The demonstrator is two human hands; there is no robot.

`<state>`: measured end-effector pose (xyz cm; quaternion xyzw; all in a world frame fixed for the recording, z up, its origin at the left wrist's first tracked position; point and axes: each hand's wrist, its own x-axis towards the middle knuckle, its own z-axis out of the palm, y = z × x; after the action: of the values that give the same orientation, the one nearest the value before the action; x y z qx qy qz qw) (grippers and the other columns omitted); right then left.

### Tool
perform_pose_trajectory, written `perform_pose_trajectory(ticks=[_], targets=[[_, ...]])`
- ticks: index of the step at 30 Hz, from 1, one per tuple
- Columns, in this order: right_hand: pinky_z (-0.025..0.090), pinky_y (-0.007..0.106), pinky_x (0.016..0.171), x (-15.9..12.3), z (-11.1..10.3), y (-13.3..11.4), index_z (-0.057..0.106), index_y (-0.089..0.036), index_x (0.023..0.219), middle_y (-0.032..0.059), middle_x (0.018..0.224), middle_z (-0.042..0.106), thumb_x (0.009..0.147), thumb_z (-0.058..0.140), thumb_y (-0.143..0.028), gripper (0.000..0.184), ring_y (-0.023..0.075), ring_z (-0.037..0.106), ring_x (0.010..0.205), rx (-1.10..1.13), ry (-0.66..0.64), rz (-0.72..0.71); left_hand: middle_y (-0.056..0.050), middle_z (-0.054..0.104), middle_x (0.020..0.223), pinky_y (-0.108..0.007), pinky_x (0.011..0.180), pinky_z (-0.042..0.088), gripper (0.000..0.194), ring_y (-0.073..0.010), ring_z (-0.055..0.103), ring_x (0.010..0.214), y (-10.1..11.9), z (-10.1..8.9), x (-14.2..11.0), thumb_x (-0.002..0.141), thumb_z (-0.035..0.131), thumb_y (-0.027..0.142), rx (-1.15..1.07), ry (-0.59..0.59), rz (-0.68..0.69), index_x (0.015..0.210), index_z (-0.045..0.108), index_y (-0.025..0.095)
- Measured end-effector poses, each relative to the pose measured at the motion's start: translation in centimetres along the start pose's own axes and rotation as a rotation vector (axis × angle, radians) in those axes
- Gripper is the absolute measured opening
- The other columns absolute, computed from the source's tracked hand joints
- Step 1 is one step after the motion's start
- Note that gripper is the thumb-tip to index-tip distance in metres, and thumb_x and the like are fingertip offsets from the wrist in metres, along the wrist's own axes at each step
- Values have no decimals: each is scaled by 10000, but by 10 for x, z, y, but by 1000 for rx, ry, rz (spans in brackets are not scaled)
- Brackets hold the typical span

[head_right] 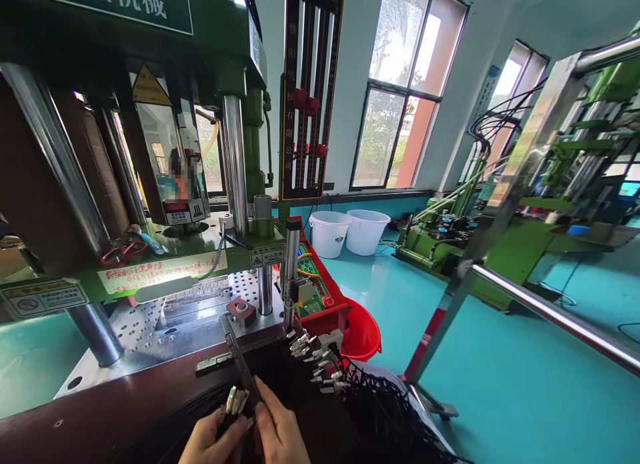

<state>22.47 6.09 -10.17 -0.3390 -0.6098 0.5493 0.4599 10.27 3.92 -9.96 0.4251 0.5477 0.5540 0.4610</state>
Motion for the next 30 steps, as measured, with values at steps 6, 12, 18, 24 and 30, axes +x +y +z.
perform_pose_trajectory(ticks=[6, 12, 18, 24, 30], targets=[[403, 281, 881, -2, -1, -13, 605, -221, 1053, 65, 1088, 585, 660, 595, -538, 505, 212, 485, 1062, 328, 156, 225, 10, 568, 622, -182, 561, 430, 460, -96, 502, 581, 0, -23, 8, 456, 717, 517, -210, 119, -69, 737, 600, 172], [458, 174, 617, -5, 6, -25, 656, -229, 940, 25, 856, 626, 505, 670, -587, 564, 155, 561, 836, 382, 286, 356, -11, 543, 570, -217, 618, 430, 415, -117, 491, 593, -17, -6, 12, 526, 665, 544, -140, 41, 69, 606, 583, 145], [455, 214, 663, -4, 4, -29, 648, -221, 974, 4, 646, 584, 554, 636, -603, 568, 112, 519, 620, 339, 164, 296, 6, 476, 494, -230, 543, 399, 444, -100, 436, 499, -27, -7, 14, 498, 674, 545, -156, -5, -5, 560, 540, 127], [451, 325, 757, 0, -2, -14, 577, -196, 1104, 40, 614, 598, 705, 512, -577, 555, 167, 563, 636, 105, -4, 162, 0, 470, 475, -225, 498, 345, 542, -95, 390, 479, -23, -12, 13, 464, 607, 667, 8, 51, 20, 508, 496, 138], [347, 341, 933, 1, 2, -3, 540, -173, 1147, 93, 1053, 601, 756, 483, -518, 524, 227, 518, 985, 10, -2, 6, 24, 408, 445, -212, 460, 290, 571, -77, 335, 459, -11, -12, 8, 466, 575, 695, 108, 101, 37, 507, 471, 136]])
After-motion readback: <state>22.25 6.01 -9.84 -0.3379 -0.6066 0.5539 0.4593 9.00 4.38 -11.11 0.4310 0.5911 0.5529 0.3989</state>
